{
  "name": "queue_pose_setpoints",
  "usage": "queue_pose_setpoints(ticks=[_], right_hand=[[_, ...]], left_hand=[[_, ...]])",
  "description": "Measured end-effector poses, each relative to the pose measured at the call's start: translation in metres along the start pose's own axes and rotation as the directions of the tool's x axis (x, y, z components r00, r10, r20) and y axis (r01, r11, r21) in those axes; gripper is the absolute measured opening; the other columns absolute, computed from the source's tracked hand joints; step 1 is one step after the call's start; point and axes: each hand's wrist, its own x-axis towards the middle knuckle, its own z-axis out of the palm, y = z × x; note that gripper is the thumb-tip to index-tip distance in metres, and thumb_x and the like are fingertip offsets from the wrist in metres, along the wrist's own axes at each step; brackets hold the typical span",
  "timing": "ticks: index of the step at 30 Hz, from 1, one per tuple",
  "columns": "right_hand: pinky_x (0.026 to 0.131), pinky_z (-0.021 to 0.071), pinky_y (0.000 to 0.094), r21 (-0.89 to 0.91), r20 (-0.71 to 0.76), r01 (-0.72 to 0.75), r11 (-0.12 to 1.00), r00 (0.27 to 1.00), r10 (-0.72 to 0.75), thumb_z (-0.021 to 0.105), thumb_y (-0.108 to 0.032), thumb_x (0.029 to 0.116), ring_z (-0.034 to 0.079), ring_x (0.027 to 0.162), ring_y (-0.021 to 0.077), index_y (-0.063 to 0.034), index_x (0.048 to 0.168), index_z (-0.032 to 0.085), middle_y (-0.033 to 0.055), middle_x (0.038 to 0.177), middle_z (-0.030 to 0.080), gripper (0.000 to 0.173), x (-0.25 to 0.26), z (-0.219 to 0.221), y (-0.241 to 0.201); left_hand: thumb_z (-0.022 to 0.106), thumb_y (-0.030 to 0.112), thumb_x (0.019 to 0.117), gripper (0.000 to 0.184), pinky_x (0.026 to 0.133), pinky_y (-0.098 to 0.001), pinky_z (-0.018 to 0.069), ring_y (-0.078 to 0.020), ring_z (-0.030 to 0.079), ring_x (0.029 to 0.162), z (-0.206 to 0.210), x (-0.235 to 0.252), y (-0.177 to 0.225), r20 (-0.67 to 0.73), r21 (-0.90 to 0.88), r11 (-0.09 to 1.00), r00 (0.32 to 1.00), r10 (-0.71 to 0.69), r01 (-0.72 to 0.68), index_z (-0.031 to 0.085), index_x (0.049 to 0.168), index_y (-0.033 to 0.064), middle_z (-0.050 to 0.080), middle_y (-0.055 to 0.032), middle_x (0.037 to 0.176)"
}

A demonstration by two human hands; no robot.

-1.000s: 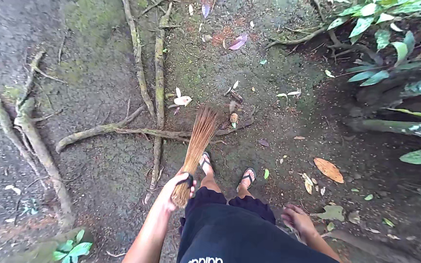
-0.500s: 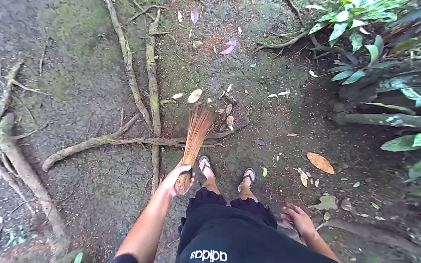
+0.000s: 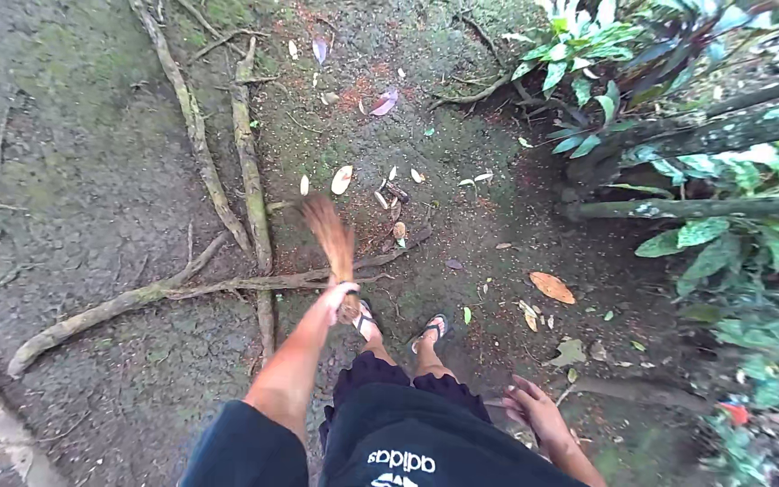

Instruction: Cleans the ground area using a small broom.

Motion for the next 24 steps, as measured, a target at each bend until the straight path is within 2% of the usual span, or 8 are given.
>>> queue_pose_setpoints(ticks=[4, 8, 11, 14, 17, 20, 21, 24], right_hand=[[0.072, 0.0564, 0.0363, 0.0, -0.037, -0.061, 0.998, 0.997, 0.061, 0.054, -0.012, 0.1053, 0.066, 0.083, 0.0215, -0.0049, 0.149, 0.044, 0.0211, 0.114, 0.064, 0.045, -0.004, -0.009, 0.021], [0.071, 0.0551, 0.036, -0.019, -0.049, -0.102, 0.995, 0.994, 0.101, 0.054, -0.012, 0.1057, 0.065, 0.081, 0.0209, -0.0049, 0.149, 0.045, 0.0201, 0.111, 0.064, 0.044, 0.005, -0.01, 0.027], [0.074, 0.0551, 0.0374, -0.036, -0.028, -0.106, 0.994, 0.994, 0.105, 0.054, -0.013, 0.1061, 0.065, 0.084, 0.0225, -0.0059, 0.149, 0.044, 0.021, 0.114, 0.063, 0.045, 0.013, -0.002, 0.021], [0.075, 0.0554, 0.0378, -0.025, 0.0, -0.082, 0.996, 0.997, 0.082, 0.053, -0.013, 0.1062, 0.065, 0.087, 0.0234, -0.0066, 0.149, 0.044, 0.0209, 0.117, 0.063, 0.045, 0.011, 0.008, 0.01], [0.077, 0.0566, 0.0395, 0.007, 0.013, -0.043, 0.999, 0.999, 0.043, 0.055, -0.013, 0.1057, 0.067, 0.089, 0.0256, -0.0056, 0.15, 0.043, 0.0222, 0.119, 0.063, 0.046, 0.004, 0.01, 0.004], [0.077, 0.0569, 0.0393, 0.031, 0.002, -0.033, 0.999, 0.999, 0.033, 0.055, -0.013, 0.1056, 0.068, 0.09, 0.0254, -0.0063, 0.15, 0.044, 0.0222, 0.12, 0.064, 0.047, -0.003, 0.002, 0.013], [0.077, 0.0568, 0.0393, 0.035, -0.006, -0.04, 0.999, 0.999, 0.04, 0.055, -0.014, 0.1058, 0.067, 0.09, 0.0253, -0.0063, 0.15, 0.043, 0.0224, 0.12, 0.063, 0.047, -0.004, -0.002, 0.017], [0.073, 0.0559, 0.0371, 0.027, -0.042, -0.074, 0.997, 0.996, 0.075, 0.054, -0.012, 0.1061, 0.066, 0.084, 0.0232, -0.0046, 0.149, 0.044, 0.0222, 0.115, 0.063, 0.045, -0.006, -0.014, 0.033]], left_hand=[[0.064, 0.021, 0.0952, 0.087, 0.069, -0.0402, 0.0572, -0.0247, 0.064, 0.08, 0.063, -0.015, -0.039, 0.294, 0.106, 0.988, 0.945, -0.142, 0.115, 0.01, 0.163, 0.03, 0.061, -0.0165, 0.112], [0.054, 0.022, 0.1011, 0.069, 0.06, -0.0343, 0.0573, -0.0217, 0.065, 0.07, 0.054, -0.067, -0.044, 0.44, -0.064, 0.988, 0.893, -0.101, 0.143, 0.019, 0.16, 0.0271, 0.063, -0.0125, 0.093], [0.052, 0.022, 0.1013, 0.07, 0.061, -0.034, 0.058, -0.0219, 0.066, 0.072, 0.02, -0.114, -0.042, 0.422, -0.114, 0.987, 0.905, -0.059, 0.118, 0.016, 0.161, 0.0296, 0.064, -0.0127, 0.096], [0.054, 0.021, 0.1035, 0.075, 0.061, -0.0365, 0.0582, -0.0245, 0.066, 0.073, 0.011, -0.145, -0.044, 0.248, -0.17, 0.98, 0.967, -0.057, 0.101, 0.009, 0.163, 0.0337, 0.063, -0.0144, 0.096], [0.058, 0.02, 0.1023, 0.08, 0.065, -0.0408, 0.0593, -0.0268, 0.067, 0.075, 0.033, -0.122, -0.059, 0.122, -0.225, 0.973, 0.992, -0.029, 0.056, 0.006, 0.162, 0.0282, 0.062, -0.0163, 0.099], [0.06, 0.024, 0.0987, 0.052, 0.065, -0.0389, 0.0575, -0.0246, 0.066, 0.074, 0.082, -0.076, -0.078, 0.188, -0.162, 0.973, 0.973, -0.134, 0.165, 0.038, 0.145, 0.0144, 0.065, -0.0144, 0.092], [0.061, 0.024, 0.0986, 0.052, 0.067, -0.0382, 0.0575, -0.0238, 0.066, 0.074, 0.099, -0.067, -0.081, 0.259, -0.106, 0.972, 0.95, -0.177, 0.21, 0.039, 0.145, 0.0142, 0.065, -0.014, 0.093], [0.058, 0.021, 0.0997, 0.073, 0.066, -0.0366, 0.0576, -0.0227, 0.065, 0.074, 0.132, -0.059, -0.082, 0.436, -0.042, 0.973, 0.881, -0.186, 0.226, 0.016, 0.16, 0.0233, 0.061, -0.0132, 0.097]])
